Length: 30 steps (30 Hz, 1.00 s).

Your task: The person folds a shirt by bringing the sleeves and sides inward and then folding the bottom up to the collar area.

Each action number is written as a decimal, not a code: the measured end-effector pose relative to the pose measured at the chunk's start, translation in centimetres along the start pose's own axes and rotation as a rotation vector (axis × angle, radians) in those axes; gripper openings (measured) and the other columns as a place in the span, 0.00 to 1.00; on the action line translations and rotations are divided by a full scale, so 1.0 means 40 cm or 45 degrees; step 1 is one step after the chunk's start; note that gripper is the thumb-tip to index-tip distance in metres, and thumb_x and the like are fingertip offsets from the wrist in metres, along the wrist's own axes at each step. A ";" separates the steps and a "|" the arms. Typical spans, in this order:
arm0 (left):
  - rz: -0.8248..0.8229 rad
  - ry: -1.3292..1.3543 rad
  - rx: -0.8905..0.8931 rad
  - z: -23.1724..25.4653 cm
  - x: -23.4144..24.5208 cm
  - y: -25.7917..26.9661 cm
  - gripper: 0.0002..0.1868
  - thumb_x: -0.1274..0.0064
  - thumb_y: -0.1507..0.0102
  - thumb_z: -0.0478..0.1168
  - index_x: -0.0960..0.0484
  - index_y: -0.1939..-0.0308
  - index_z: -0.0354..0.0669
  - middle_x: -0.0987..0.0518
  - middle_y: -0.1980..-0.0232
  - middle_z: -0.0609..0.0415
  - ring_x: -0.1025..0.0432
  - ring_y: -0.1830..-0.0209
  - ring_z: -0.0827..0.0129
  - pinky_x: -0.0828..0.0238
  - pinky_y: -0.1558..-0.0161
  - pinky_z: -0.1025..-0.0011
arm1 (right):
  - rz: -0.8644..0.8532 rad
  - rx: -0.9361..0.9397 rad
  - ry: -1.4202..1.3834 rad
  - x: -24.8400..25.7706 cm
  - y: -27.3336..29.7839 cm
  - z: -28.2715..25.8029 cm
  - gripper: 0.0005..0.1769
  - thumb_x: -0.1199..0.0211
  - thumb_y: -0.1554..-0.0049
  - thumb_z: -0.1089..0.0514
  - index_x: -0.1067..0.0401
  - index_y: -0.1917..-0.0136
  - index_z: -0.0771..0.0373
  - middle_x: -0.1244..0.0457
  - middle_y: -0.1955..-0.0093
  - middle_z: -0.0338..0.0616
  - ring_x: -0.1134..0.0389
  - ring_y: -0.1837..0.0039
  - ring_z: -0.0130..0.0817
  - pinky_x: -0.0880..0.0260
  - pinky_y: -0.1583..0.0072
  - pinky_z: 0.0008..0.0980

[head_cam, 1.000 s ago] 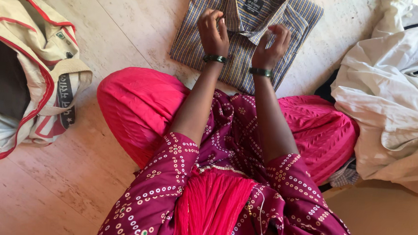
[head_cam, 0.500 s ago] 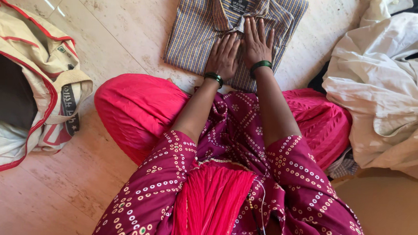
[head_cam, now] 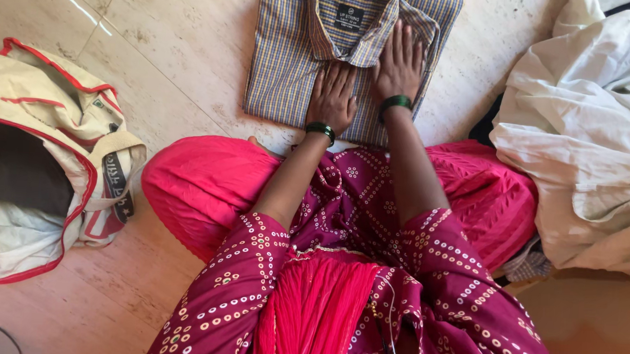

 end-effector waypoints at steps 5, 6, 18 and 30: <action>-0.031 0.001 0.014 -0.007 -0.011 0.003 0.35 0.59 0.30 0.50 0.44 0.19 0.46 0.45 0.17 0.51 0.56 0.16 0.60 0.69 0.18 0.51 | 0.027 -0.024 -0.135 0.070 -0.061 0.066 0.36 0.66 0.28 0.41 0.63 0.13 0.54 0.65 0.10 0.41 0.69 0.11 0.38 0.76 0.16 0.46; -0.041 0.000 0.018 -0.006 -0.012 -0.001 0.35 0.59 0.30 0.50 0.44 0.20 0.47 0.45 0.17 0.52 0.56 0.16 0.61 0.69 0.18 0.51 | 0.026 -0.096 -0.113 0.070 -0.076 0.076 0.35 0.67 0.28 0.40 0.63 0.13 0.53 0.65 0.10 0.41 0.69 0.11 0.38 0.76 0.16 0.49; 0.356 0.225 -0.043 -0.048 -0.052 -0.005 0.29 0.55 0.28 0.40 0.37 0.21 0.55 0.34 0.22 0.53 0.39 0.21 0.65 0.48 0.21 0.52 | 0.692 -0.171 -0.351 -0.095 -0.020 0.243 0.37 0.28 0.40 0.45 0.40 0.24 0.52 0.42 0.30 0.47 0.45 0.29 0.48 0.43 0.32 0.53; 0.431 0.812 0.544 -0.507 0.078 -0.290 0.32 0.23 0.43 0.50 0.21 0.43 0.41 0.22 0.45 0.43 0.27 0.45 0.51 0.28 0.41 0.56 | 0.341 -0.302 -1.081 -0.145 -0.126 0.338 0.36 0.15 0.51 0.50 0.33 0.38 0.58 0.38 0.60 0.29 0.33 0.57 0.23 0.26 0.54 0.29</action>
Point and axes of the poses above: each hand's wrist, its own y-axis away from the middle knuckle, its own x-axis out of the back of the hand, z = x × y, the point moved 1 cm from there along -y, towards the middle knuckle
